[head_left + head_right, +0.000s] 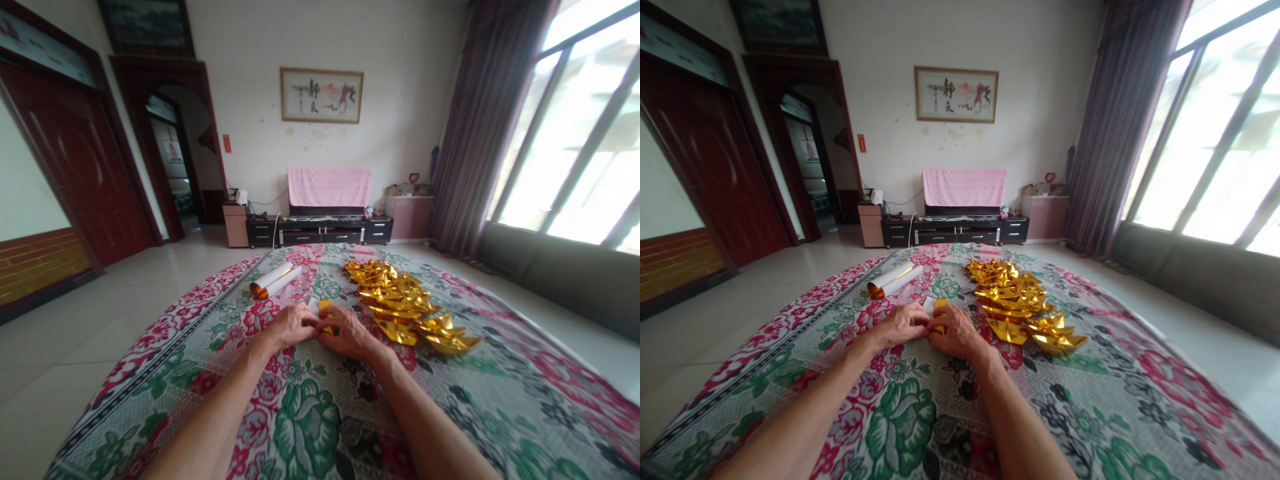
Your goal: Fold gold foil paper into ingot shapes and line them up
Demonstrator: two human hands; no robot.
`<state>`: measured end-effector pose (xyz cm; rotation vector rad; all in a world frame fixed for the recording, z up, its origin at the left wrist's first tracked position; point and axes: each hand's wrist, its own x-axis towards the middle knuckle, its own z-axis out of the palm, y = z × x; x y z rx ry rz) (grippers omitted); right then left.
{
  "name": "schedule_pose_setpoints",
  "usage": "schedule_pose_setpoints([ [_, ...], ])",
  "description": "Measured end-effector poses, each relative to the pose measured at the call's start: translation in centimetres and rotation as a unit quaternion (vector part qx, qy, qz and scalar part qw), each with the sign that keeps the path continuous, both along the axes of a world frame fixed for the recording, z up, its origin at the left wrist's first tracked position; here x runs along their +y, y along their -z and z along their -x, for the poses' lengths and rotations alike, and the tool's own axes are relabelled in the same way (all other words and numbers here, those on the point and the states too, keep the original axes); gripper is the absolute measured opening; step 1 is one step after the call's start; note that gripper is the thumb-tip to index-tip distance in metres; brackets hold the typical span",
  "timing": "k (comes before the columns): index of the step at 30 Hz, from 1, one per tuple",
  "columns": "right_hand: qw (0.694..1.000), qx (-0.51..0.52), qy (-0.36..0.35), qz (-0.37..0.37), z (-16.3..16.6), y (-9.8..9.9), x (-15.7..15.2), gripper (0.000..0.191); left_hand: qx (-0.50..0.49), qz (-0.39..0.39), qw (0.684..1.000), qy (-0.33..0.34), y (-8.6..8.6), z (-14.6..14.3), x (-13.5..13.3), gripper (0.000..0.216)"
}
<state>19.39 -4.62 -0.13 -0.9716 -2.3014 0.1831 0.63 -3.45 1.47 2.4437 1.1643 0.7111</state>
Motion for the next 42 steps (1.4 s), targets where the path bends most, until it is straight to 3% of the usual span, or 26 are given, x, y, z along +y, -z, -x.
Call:
schedule_pose_setpoints([
  [6, 1.0, 0.008, -0.007, -0.015, 0.0, 0.3, 0.1, 0.017, -0.026, -0.018, 0.998, -0.059, 0.7, 0.6, 0.5, 0.022],
  [12, 1.0, 0.013, 0.002, -0.027, 0.1, 0.5, 0.3, 0.016, 0.016, -0.05, 0.993, -0.11, 1.1, 0.4, 0.7, 0.021],
  [22, 0.999, 0.026, 0.045, -0.003, 0.7, 0.4, 0.1, 0.02, 0.019, -0.022, 0.991, -0.128, 1.0, 0.2, 0.6, 0.022],
  [36, 0.997, 0.031, 0.065, 0.0, 1.0, 0.5, 0.2, 0.007, -0.018, 0.041, 0.982, -0.183, 1.1, 0.1, 1.3, 0.023],
  [42, 0.997, 0.035, 0.069, 0.006, 1.1, 0.4, -0.1, 0.007, 0.003, -0.007, 0.977, -0.211, 1.0, 0.1, 1.2, 0.026],
])
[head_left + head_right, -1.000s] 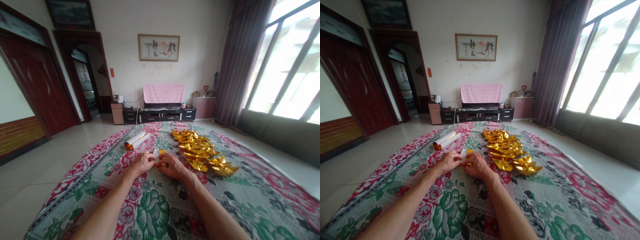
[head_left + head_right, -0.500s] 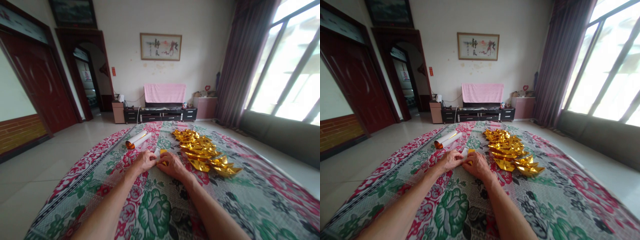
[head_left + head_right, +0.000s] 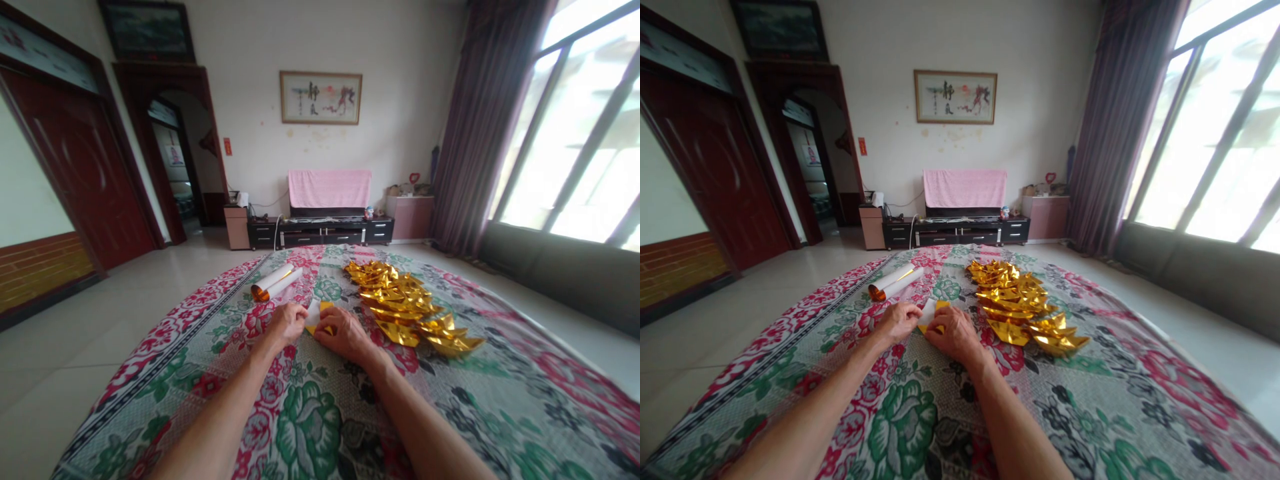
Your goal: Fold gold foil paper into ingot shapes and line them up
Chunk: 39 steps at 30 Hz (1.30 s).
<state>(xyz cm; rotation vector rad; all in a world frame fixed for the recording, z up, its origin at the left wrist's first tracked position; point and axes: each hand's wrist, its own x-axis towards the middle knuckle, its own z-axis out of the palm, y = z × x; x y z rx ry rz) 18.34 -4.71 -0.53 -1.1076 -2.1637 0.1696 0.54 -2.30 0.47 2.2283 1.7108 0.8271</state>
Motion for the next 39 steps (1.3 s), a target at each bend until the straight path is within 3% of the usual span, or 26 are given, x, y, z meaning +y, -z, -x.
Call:
schedule_pose_setpoints([
  [10, 1.0, 0.008, -0.009, -0.01, -0.1, 0.3, 0.2, 0.008, 0.011, -0.002, 0.999, 0.049, -0.5, 0.0, -0.8, 0.03],
  [20, 1.0, 0.005, -0.002, -0.002, 0.1, 0.0, -0.1, 0.01, 0.001, -0.03, 1.0, -0.002, -0.3, 0.0, -0.8, 0.031],
  [30, 0.996, -0.031, -0.075, 0.045, -1.0, -1.6, -0.6, 0.024, 0.013, 0.052, 0.997, 0.047, -2.1, -0.4, -2.1, 0.03],
  [39, 0.995, -0.04, -0.084, 0.035, -1.3, -1.2, -0.1, 0.043, -0.061, 0.136, 0.987, 0.058, -2.5, -1.3, -2.6, 0.042],
])
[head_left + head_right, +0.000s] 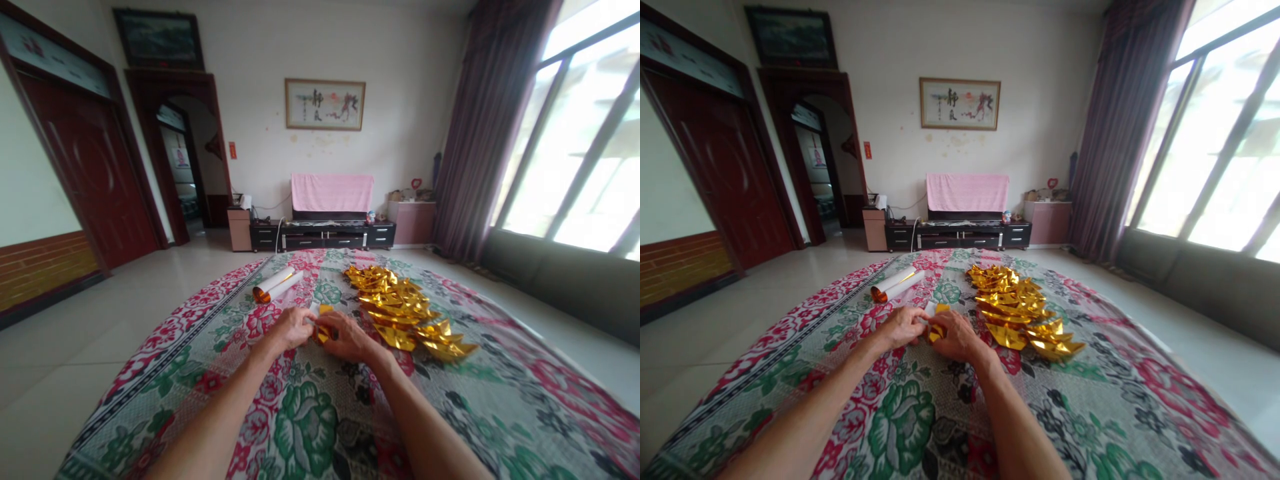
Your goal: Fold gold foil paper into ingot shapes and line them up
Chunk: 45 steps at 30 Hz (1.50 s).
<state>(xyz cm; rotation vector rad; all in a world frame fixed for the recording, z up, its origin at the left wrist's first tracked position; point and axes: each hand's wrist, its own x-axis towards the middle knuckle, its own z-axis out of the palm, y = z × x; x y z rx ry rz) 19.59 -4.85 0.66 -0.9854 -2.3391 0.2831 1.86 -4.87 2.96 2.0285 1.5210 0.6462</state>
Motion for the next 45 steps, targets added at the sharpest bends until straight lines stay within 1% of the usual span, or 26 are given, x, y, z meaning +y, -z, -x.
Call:
schedule_pose_setpoints([
  [3, 0.999, -0.013, 0.038, 0.001, 0.4, 0.0, 0.0, 0.036, -0.027, -0.002, 1.0, -0.002, 0.3, 0.0, 0.3, 0.043],
  [5, 0.997, -0.031, 0.076, 0.008, 0.9, -0.1, -0.2, 0.028, -0.017, -0.036, 0.999, -0.006, 0.6, 0.1, 0.6, 0.04],
  [7, 0.993, -0.046, 0.107, 0.016, 1.4, -0.3, -0.5, 0.025, 0.002, -0.076, 0.997, -0.007, 0.7, 0.2, 0.8, 0.038],
  [13, 0.98, -0.064, 0.188, 0.029, 3.1, -1.0, -1.5, 0.027, 0.033, -0.115, 0.993, -0.006, 0.4, 0.2, 0.4, 0.038],
  [17, 0.969, -0.077, 0.226, 0.065, 3.5, -1.6, -1.7, 0.025, 0.06, -0.119, 0.991, -0.012, 0.0, 0.4, 0.0, 0.036],
  [19, 0.965, -0.085, 0.238, 0.065, 3.1, -1.8, -1.5, 0.023, 0.069, -0.107, 0.992, -0.002, 0.2, 0.5, 0.1, 0.041],
  [21, 0.968, -0.078, 0.236, 0.024, 2.6, -1.6, -1.2, 0.024, 0.075, -0.107, 0.991, 0.008, 0.4, 0.5, 0.3, 0.046],
  [23, 0.972, -0.056, 0.229, -0.019, 1.9, -1.2, -0.9, 0.021, 0.074, -0.124, 0.989, 0.016, 0.8, 0.3, 0.5, 0.046],
  [26, 0.976, -0.041, 0.215, -0.007, 1.3, -0.3, -0.5, 0.018, 0.069, -0.143, 0.987, 0.035, 1.0, 0.1, 0.5, 0.042],
  [28, 0.977, -0.036, 0.208, 0.0, 1.0, 0.1, -0.3, 0.017, 0.076, -0.136, 0.987, 0.048, 0.9, 0.1, 0.3, 0.042],
  [30, 0.979, -0.033, 0.201, -0.006, 0.9, 0.3, -0.2, 0.017, 0.092, -0.134, 0.984, 0.066, 0.7, 0.1, 0.1, 0.045],
  [33, 0.981, -0.037, 0.19, -0.022, 0.9, 0.2, -0.3, 0.016, 0.117, -0.146, 0.979, 0.081, 0.6, 0.2, 0.0, 0.04],
  [35, 0.978, -0.046, 0.202, -0.026, 0.8, 0.0, -0.4, 0.016, 0.118, -0.152, 0.977, 0.088, 0.7, 0.3, 0.0, 0.037],
  [39, 0.964, -0.073, 0.254, -0.026, 0.9, -0.1, -0.7, 0.018, 0.114, -0.169, 0.974, 0.103, 1.0, 0.5, 0.5, 0.039],
  [43, 0.948, -0.099, 0.299, -0.044, 1.0, -0.1, -0.9, 0.021, 0.089, -0.211, 0.968, 0.097, 1.5, 0.8, 1.1, 0.043],
  [45, 0.94, -0.109, 0.317, -0.06, 1.1, -0.2, -1.0, 0.021, 0.065, -0.211, 0.971, 0.088, 1.8, 1.0, 1.4, 0.047],
])
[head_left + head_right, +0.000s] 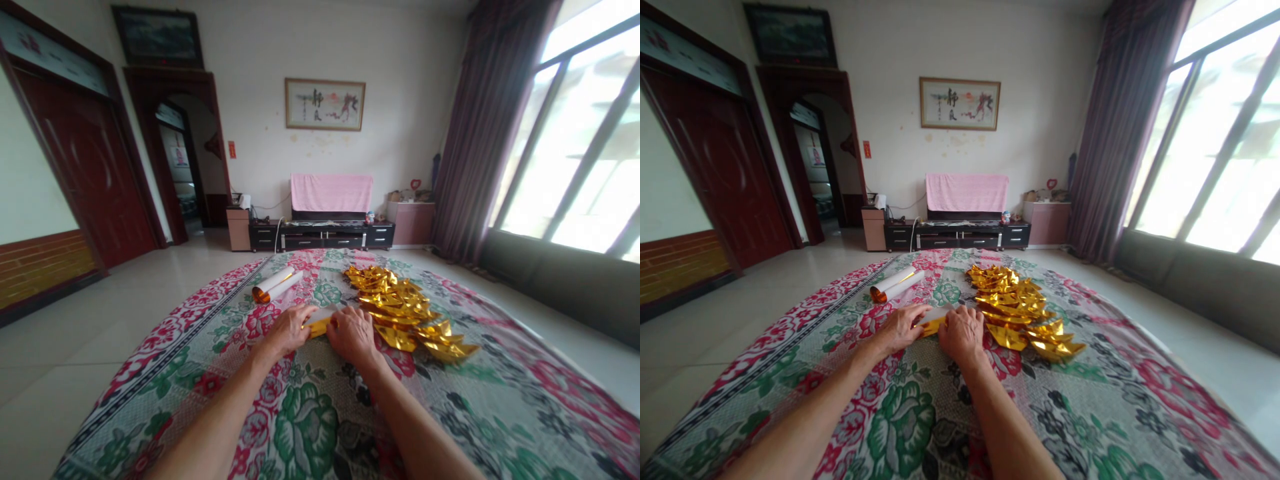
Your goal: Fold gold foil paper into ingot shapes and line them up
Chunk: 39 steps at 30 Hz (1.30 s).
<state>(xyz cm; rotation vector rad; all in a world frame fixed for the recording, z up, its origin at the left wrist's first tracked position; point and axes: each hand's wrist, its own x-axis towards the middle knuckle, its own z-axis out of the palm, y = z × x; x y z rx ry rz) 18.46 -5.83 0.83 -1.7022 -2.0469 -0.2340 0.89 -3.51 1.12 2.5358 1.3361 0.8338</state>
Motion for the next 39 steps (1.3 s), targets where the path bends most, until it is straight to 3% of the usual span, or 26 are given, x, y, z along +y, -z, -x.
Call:
schedule_pose_setpoints([
  [3, 1.0, -0.007, -0.022, -0.02, 0.2, -0.2, -0.1, 0.018, -0.024, 0.012, 1.0, -0.007, 0.4, 0.1, 0.2, 0.048],
  [8, 0.984, 0.026, -0.173, -0.013, 0.7, -0.1, 0.1, 0.019, -0.032, 0.008, 0.999, 0.007, 0.3, 0.2, 0.0, 0.044],
  [10, 0.98, 0.032, -0.196, -0.004, 0.9, 0.1, 0.2, 0.022, -0.035, 0.008, 0.999, 0.008, 0.3, 0.2, 0.0, 0.043],
  [16, 0.981, 0.031, -0.191, 0.001, 1.4, 0.6, 0.2, 0.026, -0.086, 0.038, 0.996, 0.013, 0.5, 0.8, 0.4, 0.045],
  [19, 0.983, 0.025, -0.181, 0.008, 1.6, 0.5, 0.2, 0.023, -0.11, 0.033, 0.993, -0.01, 0.4, 1.4, 0.6, 0.034],
  [24, 0.981, 0.026, -0.193, 0.014, 1.5, 0.2, 0.3, 0.024, -0.065, -0.015, 0.998, 0.015, 0.4, 1.8, 0.9, 0.018],
  [39, 0.968, 0.051, -0.247, -0.012, 0.9, 0.4, 0.3, 0.027, -0.068, 0.015, 0.997, 0.021, 1.3, 2.0, 1.5, 0.016],
])
